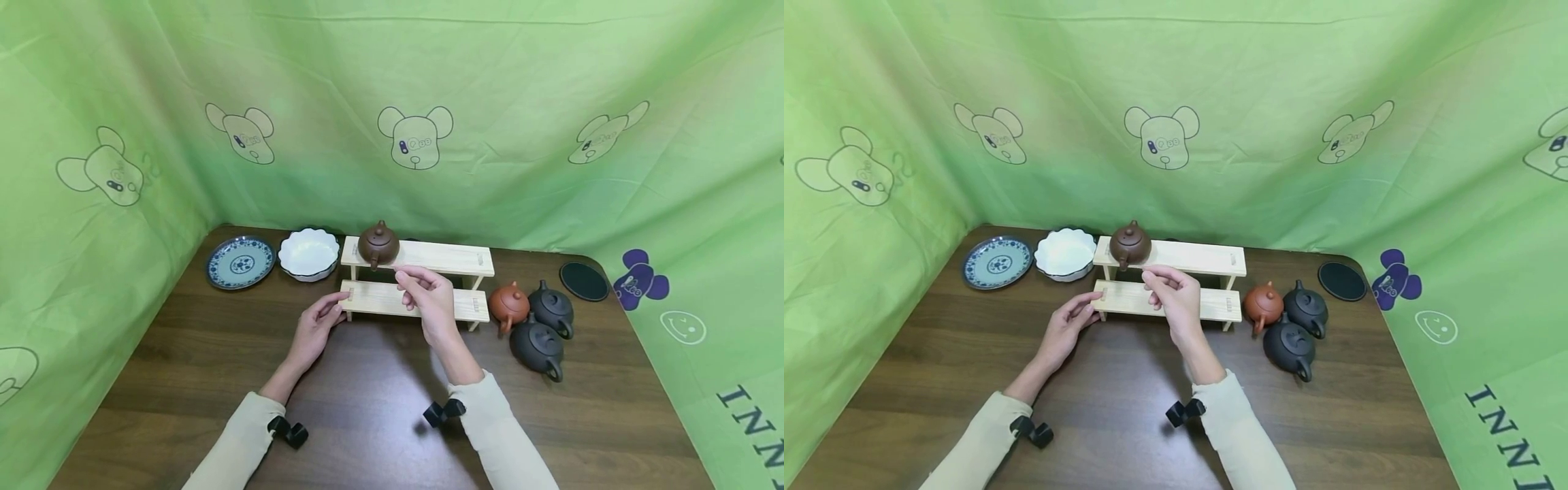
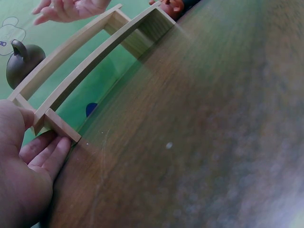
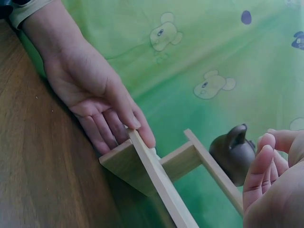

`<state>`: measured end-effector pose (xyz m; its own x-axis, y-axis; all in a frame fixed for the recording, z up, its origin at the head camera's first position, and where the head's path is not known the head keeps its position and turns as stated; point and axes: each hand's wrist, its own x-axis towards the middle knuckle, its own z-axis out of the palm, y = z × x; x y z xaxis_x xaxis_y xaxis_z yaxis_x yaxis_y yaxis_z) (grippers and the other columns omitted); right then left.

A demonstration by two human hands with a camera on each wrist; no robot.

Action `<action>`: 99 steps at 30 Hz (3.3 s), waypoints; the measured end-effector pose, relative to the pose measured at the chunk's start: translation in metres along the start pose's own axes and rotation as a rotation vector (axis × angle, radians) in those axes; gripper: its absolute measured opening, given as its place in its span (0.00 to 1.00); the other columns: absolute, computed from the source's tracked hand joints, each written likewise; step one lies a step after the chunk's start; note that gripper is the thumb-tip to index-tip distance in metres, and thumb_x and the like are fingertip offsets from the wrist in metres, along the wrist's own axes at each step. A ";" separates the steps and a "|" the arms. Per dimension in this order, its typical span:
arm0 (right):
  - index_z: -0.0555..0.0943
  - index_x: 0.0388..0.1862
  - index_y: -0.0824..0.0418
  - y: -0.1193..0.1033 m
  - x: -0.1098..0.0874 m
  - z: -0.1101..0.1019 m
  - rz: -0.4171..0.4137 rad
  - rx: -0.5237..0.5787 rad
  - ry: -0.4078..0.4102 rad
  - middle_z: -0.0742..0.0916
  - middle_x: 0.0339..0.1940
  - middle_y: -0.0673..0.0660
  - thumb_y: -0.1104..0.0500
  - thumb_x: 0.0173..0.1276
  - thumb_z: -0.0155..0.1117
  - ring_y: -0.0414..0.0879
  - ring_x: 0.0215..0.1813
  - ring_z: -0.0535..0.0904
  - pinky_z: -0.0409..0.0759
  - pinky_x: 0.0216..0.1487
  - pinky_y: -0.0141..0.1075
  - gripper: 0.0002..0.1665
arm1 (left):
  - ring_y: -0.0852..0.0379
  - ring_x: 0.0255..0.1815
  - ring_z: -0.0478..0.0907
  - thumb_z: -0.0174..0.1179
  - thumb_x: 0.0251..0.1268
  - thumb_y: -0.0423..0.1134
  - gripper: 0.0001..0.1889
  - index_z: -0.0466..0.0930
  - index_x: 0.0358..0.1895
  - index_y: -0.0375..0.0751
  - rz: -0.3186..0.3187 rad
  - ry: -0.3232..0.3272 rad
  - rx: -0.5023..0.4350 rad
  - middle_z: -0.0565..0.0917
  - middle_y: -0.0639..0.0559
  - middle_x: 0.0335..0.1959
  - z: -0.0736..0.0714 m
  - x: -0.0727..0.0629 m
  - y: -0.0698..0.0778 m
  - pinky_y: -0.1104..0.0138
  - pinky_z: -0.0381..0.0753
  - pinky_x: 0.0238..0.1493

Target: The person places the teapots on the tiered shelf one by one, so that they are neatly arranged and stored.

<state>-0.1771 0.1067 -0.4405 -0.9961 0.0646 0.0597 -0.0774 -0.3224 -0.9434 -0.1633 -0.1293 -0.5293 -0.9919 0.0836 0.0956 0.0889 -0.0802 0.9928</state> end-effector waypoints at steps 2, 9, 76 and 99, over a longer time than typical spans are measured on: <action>0.93 0.45 0.66 -0.003 -0.003 -0.005 -0.008 -0.005 0.003 0.89 0.24 0.51 0.72 0.74 0.73 0.37 0.19 0.77 0.76 0.20 0.23 0.06 | 0.64 0.61 0.84 0.54 0.88 0.25 0.17 0.80 0.71 0.24 0.002 0.001 0.001 0.81 0.30 0.73 0.000 0.000 -0.001 0.64 0.89 0.66; 0.93 0.44 0.66 -0.009 -0.011 -0.026 -0.028 -0.053 0.004 0.88 0.24 0.51 0.71 0.74 0.73 0.37 0.20 0.76 0.76 0.20 0.24 0.05 | 0.65 0.62 0.84 0.53 0.88 0.25 0.17 0.80 0.71 0.24 0.000 0.002 0.001 0.80 0.30 0.74 -0.001 0.000 -0.002 0.63 0.89 0.67; 0.92 0.48 0.69 -0.055 -0.126 -0.190 -0.018 -0.292 0.273 0.89 0.24 0.51 0.72 0.81 0.67 0.38 0.19 0.78 0.74 0.16 0.25 0.08 | 0.64 0.63 0.83 0.54 0.88 0.27 0.17 0.81 0.71 0.27 -0.009 0.003 0.016 0.80 0.32 0.74 -0.001 0.000 -0.004 0.65 0.89 0.67; 0.95 0.49 0.60 -0.050 -0.150 -0.242 -0.001 -0.177 0.381 0.91 0.27 0.50 0.74 0.81 0.65 0.37 0.21 0.81 0.76 0.18 0.23 0.16 | 0.65 0.63 0.84 0.54 0.88 0.26 0.17 0.81 0.71 0.26 -0.013 0.009 0.012 0.80 0.32 0.74 0.000 -0.001 -0.002 0.66 0.89 0.66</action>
<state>-0.0134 0.3413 -0.4810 -0.9069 0.4200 -0.0333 -0.0366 -0.1575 -0.9868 -0.1630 -0.1296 -0.5315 -0.9938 0.0752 0.0821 0.0771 -0.0669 0.9948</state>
